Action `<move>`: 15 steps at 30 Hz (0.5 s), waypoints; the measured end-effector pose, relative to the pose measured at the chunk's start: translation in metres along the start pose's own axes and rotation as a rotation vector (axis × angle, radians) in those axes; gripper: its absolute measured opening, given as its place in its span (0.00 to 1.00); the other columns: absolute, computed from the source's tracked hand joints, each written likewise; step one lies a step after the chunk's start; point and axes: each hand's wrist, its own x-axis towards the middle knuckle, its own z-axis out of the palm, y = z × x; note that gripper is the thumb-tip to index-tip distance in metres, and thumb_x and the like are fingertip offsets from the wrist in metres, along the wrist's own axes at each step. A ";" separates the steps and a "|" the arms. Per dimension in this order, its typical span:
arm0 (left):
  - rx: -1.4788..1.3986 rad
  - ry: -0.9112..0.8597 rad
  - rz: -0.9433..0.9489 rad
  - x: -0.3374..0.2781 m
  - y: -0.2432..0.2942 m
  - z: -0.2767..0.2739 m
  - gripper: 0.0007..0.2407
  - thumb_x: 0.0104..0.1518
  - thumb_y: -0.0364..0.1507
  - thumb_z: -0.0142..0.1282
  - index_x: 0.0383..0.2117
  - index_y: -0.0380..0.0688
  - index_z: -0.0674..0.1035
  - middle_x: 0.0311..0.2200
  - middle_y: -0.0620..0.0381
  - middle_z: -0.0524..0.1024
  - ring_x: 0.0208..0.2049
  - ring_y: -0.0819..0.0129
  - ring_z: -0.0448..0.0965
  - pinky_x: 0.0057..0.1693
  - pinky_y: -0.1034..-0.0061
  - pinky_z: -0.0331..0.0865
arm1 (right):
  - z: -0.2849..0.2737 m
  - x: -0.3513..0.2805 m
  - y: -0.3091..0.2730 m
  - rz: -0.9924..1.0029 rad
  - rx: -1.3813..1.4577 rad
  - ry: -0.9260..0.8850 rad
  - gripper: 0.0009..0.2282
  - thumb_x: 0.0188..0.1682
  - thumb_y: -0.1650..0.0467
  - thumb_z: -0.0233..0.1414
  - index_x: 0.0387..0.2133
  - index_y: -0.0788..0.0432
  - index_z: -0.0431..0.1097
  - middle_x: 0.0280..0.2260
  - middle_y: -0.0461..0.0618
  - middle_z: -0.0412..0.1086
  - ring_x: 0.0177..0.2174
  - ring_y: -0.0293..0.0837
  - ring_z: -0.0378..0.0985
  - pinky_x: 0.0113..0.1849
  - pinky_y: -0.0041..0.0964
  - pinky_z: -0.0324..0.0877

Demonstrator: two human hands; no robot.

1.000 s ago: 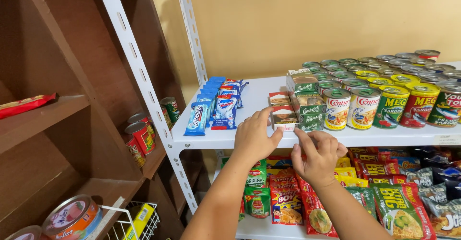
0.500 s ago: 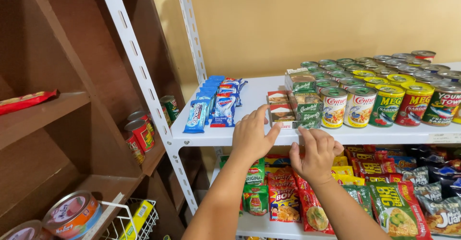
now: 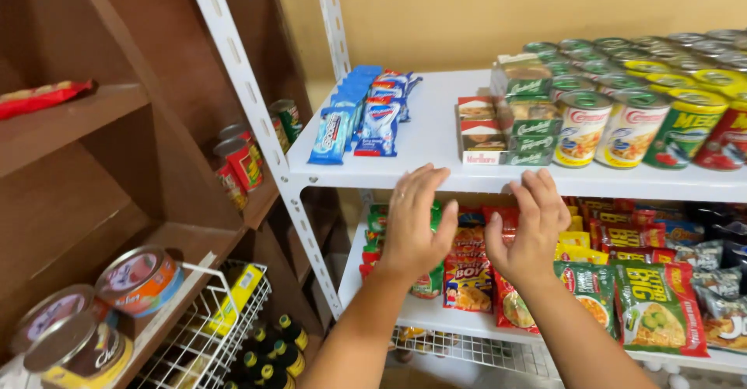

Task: Organizing and stocking various grocery items like canned goods, noodles, and cigarette packs on retail shelves.

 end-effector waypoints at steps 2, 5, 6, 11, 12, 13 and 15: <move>-0.008 -0.008 -0.011 -0.023 0.003 -0.003 0.18 0.60 0.27 0.54 0.57 0.40 0.71 0.56 0.45 0.73 0.62 0.44 0.71 0.68 0.57 0.61 | 0.000 -0.017 -0.006 -0.006 0.050 -0.027 0.25 0.45 0.74 0.57 0.58 0.62 0.62 0.61 0.61 0.61 0.64 0.62 0.60 0.61 0.57 0.54; -0.046 -0.031 -0.093 -0.075 -0.002 0.001 0.19 0.61 0.26 0.55 0.59 0.40 0.70 0.61 0.42 0.70 0.65 0.44 0.69 0.69 0.58 0.62 | 0.005 -0.062 -0.016 -0.007 0.176 -0.154 0.26 0.43 0.75 0.57 0.58 0.61 0.61 0.61 0.64 0.58 0.62 0.64 0.59 0.60 0.60 0.57; -0.070 -0.030 -0.152 -0.096 -0.005 0.004 0.19 0.61 0.26 0.55 0.59 0.40 0.69 0.62 0.42 0.69 0.64 0.45 0.69 0.68 0.59 0.63 | 0.008 -0.079 -0.019 -0.017 0.257 -0.241 0.27 0.41 0.75 0.57 0.57 0.60 0.61 0.60 0.65 0.58 0.60 0.62 0.61 0.58 0.60 0.58; -0.094 0.050 -0.468 -0.207 -0.034 0.009 0.20 0.60 0.25 0.55 0.59 0.39 0.69 0.59 0.44 0.70 0.59 0.49 0.72 0.65 0.62 0.66 | 0.020 -0.168 -0.044 0.080 0.471 -0.600 0.28 0.37 0.76 0.57 0.56 0.61 0.64 0.57 0.65 0.60 0.54 0.65 0.65 0.54 0.55 0.63; -0.099 0.078 -0.586 -0.235 -0.036 0.010 0.20 0.60 0.25 0.55 0.59 0.39 0.69 0.57 0.45 0.71 0.57 0.51 0.74 0.63 0.63 0.67 | 0.020 -0.186 -0.048 0.060 0.558 -0.682 0.27 0.39 0.76 0.56 0.56 0.62 0.63 0.57 0.64 0.61 0.54 0.65 0.67 0.54 0.53 0.65; -0.083 0.090 -0.644 -0.269 -0.033 0.009 0.20 0.60 0.25 0.55 0.59 0.39 0.69 0.57 0.45 0.71 0.57 0.51 0.74 0.63 0.63 0.67 | 0.016 -0.205 -0.052 0.065 0.586 -0.736 0.27 0.39 0.76 0.56 0.56 0.62 0.63 0.57 0.64 0.61 0.54 0.65 0.67 0.54 0.53 0.65; -0.016 0.098 -0.814 -0.326 -0.038 0.009 0.20 0.59 0.24 0.56 0.59 0.40 0.70 0.52 0.46 0.73 0.50 0.55 0.77 0.57 0.65 0.70 | 0.027 -0.234 -0.057 0.058 0.696 -0.818 0.24 0.42 0.77 0.54 0.56 0.62 0.64 0.57 0.66 0.60 0.55 0.66 0.67 0.55 0.52 0.66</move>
